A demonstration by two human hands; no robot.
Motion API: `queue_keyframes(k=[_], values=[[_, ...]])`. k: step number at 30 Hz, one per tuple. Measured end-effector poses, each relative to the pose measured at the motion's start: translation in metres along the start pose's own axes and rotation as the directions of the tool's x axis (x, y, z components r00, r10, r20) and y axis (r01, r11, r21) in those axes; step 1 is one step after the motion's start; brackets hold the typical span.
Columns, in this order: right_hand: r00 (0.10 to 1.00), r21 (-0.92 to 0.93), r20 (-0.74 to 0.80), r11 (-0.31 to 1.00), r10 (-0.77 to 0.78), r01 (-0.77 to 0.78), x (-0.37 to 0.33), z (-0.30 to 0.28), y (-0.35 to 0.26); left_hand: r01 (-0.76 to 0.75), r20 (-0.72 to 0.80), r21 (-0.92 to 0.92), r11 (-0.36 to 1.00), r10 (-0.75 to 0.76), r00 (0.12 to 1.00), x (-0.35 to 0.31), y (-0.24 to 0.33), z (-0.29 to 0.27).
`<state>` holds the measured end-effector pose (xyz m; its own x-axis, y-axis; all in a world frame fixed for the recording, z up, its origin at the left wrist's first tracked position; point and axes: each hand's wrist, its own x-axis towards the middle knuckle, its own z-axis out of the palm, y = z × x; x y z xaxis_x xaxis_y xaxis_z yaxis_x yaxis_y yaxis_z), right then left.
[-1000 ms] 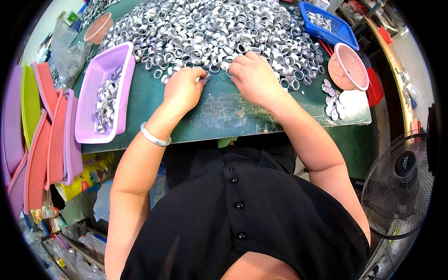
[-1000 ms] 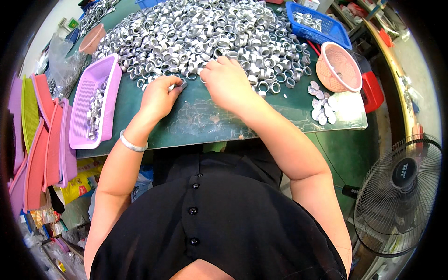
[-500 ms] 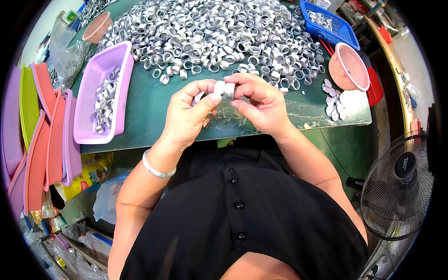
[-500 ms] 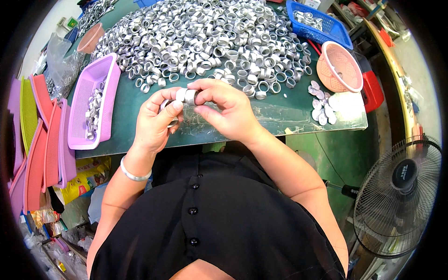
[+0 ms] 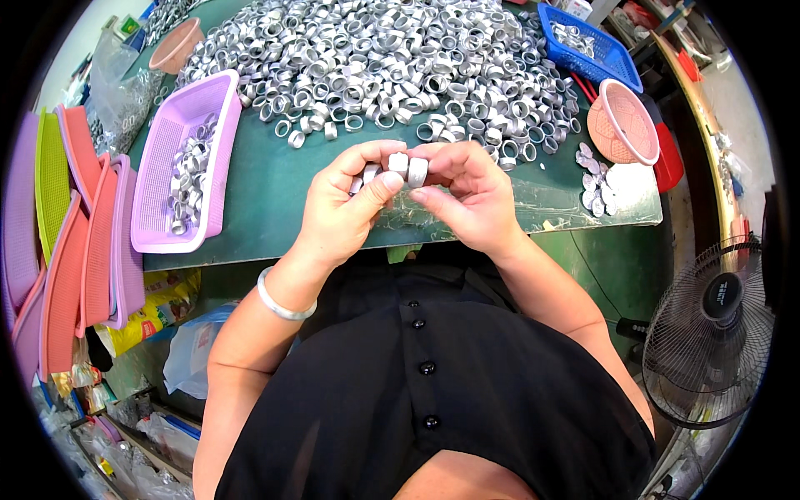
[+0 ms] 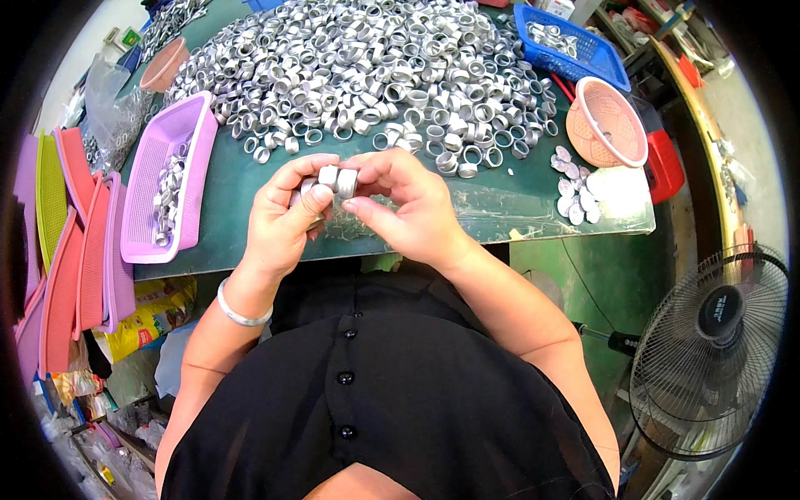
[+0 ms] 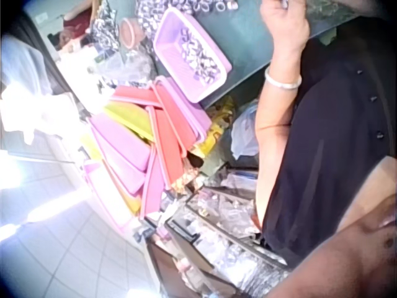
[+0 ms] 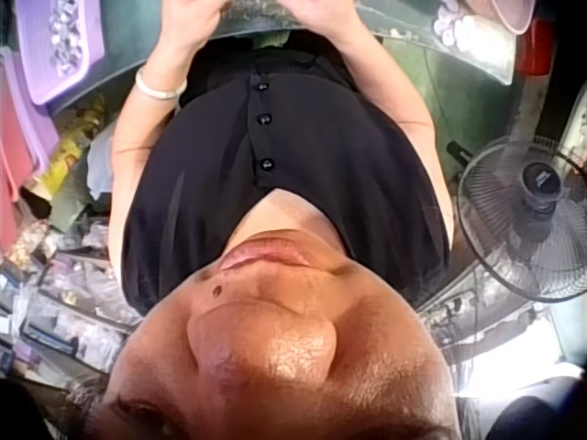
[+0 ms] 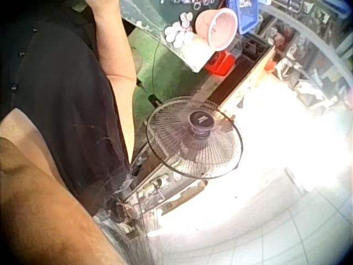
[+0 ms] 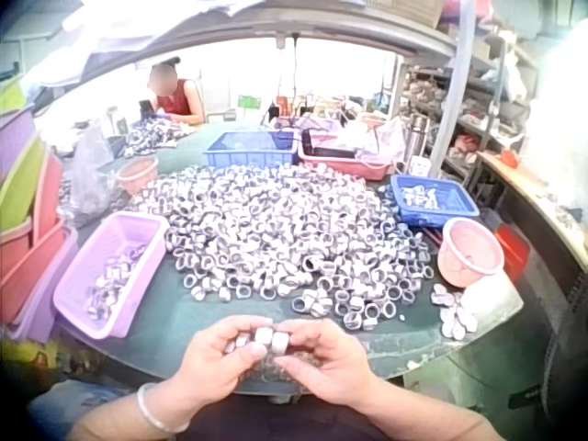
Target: The person repeatedly picks up small silver metal rings from a large pile on a green table, inspects them by holding them between fingers, and places them into a purple plastic basket. The person occasionally moves the pile of rings to access more items.
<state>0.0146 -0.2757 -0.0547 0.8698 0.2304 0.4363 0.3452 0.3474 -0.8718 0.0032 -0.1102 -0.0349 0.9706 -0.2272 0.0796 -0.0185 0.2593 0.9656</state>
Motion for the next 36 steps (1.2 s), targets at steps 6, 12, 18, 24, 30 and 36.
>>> queue_keyframes(k=[6,12,18,24,30,36], values=[[0.896,0.327,0.045,0.841,0.442,-0.431,0.008,-0.008,-0.011,0.418,0.078,-0.39,0.821,-0.422,0.903,0.002,0.004,-0.006],[0.822,0.414,0.092,0.729,0.561,-0.544,0.007,-0.014,-0.012,0.497,0.168,-0.488,0.718,-0.481,0.86,0.001,-0.003,-0.008],[0.989,-0.15,-0.069,0.979,0.129,-0.138,-0.004,0.003,-0.004,0.507,0.156,-0.477,0.718,-0.498,0.853,-0.001,-0.008,-0.004],[0.956,-0.753,0.28,0.598,-0.085,0.274,0.002,0.017,-0.01,0.442,-0.038,-0.569,0.693,-0.559,0.828,-0.009,-0.009,0.005],[0.955,-0.799,0.243,0.524,-0.169,0.296,0.003,-0.013,-0.017,0.147,-0.253,-0.366,0.919,-0.25,0.935,-0.02,0.03,-0.055],[0.982,-0.931,0.091,0.335,-0.166,0.143,0.005,-0.069,-0.023,0.118,-0.484,0.759,0.64,0.435,0.759,-0.013,0.07,-0.171]])
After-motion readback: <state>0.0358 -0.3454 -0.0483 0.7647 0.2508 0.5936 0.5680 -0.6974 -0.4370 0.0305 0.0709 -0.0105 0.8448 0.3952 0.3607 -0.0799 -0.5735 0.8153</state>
